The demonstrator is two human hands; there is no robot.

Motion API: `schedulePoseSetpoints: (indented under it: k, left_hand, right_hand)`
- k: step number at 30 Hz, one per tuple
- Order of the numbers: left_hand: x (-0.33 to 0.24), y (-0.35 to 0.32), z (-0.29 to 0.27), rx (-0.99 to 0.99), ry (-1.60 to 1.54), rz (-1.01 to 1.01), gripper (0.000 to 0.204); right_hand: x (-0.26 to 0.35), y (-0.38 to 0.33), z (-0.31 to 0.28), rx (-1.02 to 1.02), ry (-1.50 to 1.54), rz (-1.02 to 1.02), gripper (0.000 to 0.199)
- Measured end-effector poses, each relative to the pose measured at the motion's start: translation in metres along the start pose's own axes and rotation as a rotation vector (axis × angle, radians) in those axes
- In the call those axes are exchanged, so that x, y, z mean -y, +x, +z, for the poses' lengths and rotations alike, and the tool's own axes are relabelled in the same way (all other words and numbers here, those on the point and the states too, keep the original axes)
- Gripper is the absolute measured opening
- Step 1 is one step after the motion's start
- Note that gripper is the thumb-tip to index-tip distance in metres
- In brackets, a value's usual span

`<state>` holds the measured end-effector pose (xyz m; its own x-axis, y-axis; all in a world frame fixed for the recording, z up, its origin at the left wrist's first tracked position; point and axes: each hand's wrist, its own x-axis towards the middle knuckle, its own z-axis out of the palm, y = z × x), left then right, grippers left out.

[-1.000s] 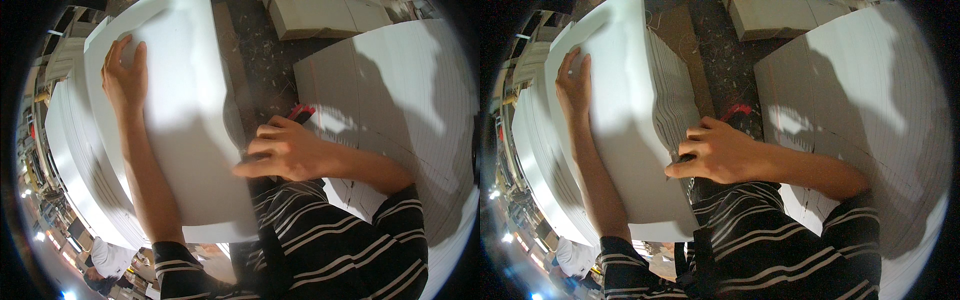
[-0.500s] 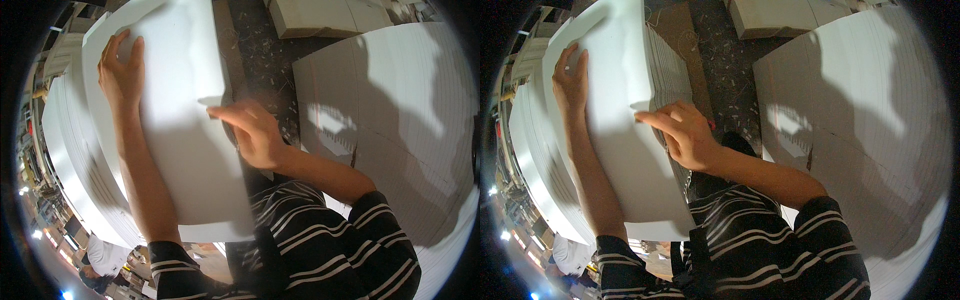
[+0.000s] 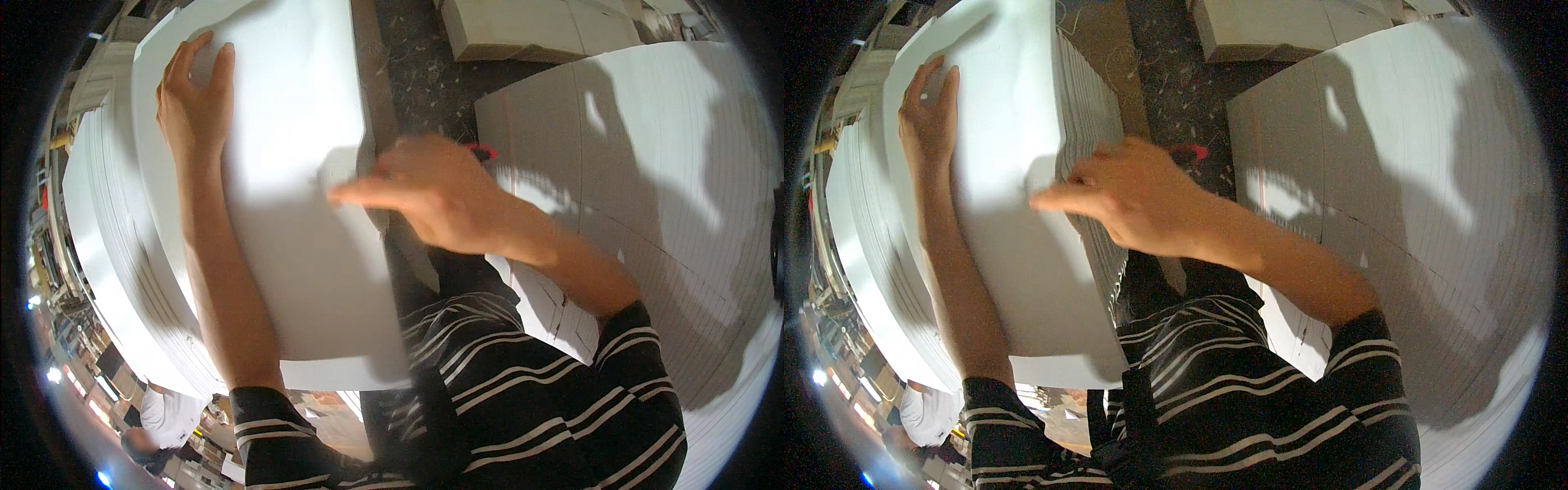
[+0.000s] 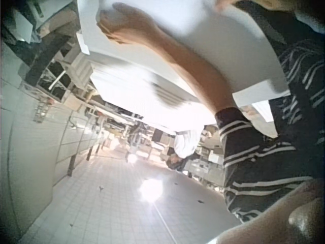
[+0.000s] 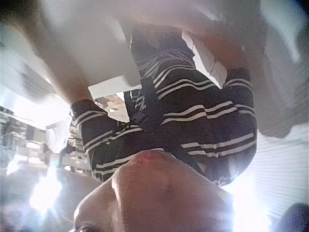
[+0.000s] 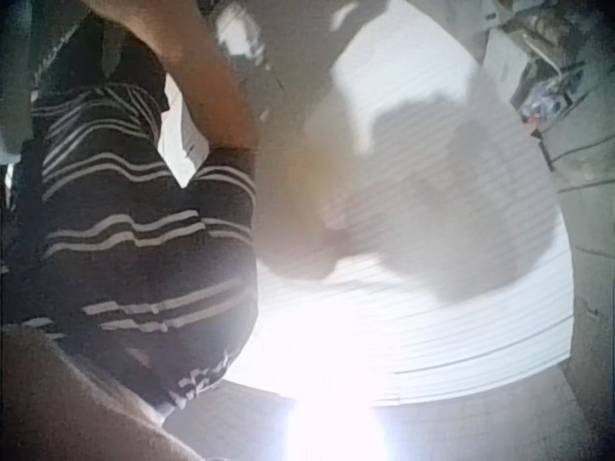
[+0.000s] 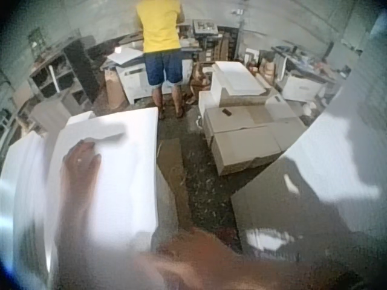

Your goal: The person uses a utility knife to cut large white sheets on a workbench. They score the sheets along straight lines and then snap them apart, repeating the process for multiple sheets.

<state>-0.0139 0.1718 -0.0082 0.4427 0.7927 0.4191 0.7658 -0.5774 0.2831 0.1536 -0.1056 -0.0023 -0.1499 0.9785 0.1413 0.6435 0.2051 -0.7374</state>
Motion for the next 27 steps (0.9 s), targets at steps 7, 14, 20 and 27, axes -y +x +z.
schedulePoseSetpoints:
  k: [7, 14, 20, 27]
  left_hand:
    - [0.005, 0.003, 0.002, -0.008, -0.025, 0.028, 0.043]
    - [0.010, 0.007, 0.007, -0.009, -0.002, 0.025, 0.047]
    - [0.026, 0.017, 0.016, 0.021, -0.061, 0.036, 0.048]
    - [0.037, 0.024, 0.029, -0.012, 0.042, 0.140, 0.048]
  right_hand:
    - [0.018, -0.004, -0.007, -0.120, -0.186, -0.203, 0.036]
    - [-0.006, 0.004, 0.002, -0.196, -0.115, -0.038, 0.038]
    - [0.008, -0.028, 0.006, -0.106, -0.112, -0.152, 0.040]
    - [0.043, -0.071, 0.023, -0.135, -0.202, -0.058, 0.037]
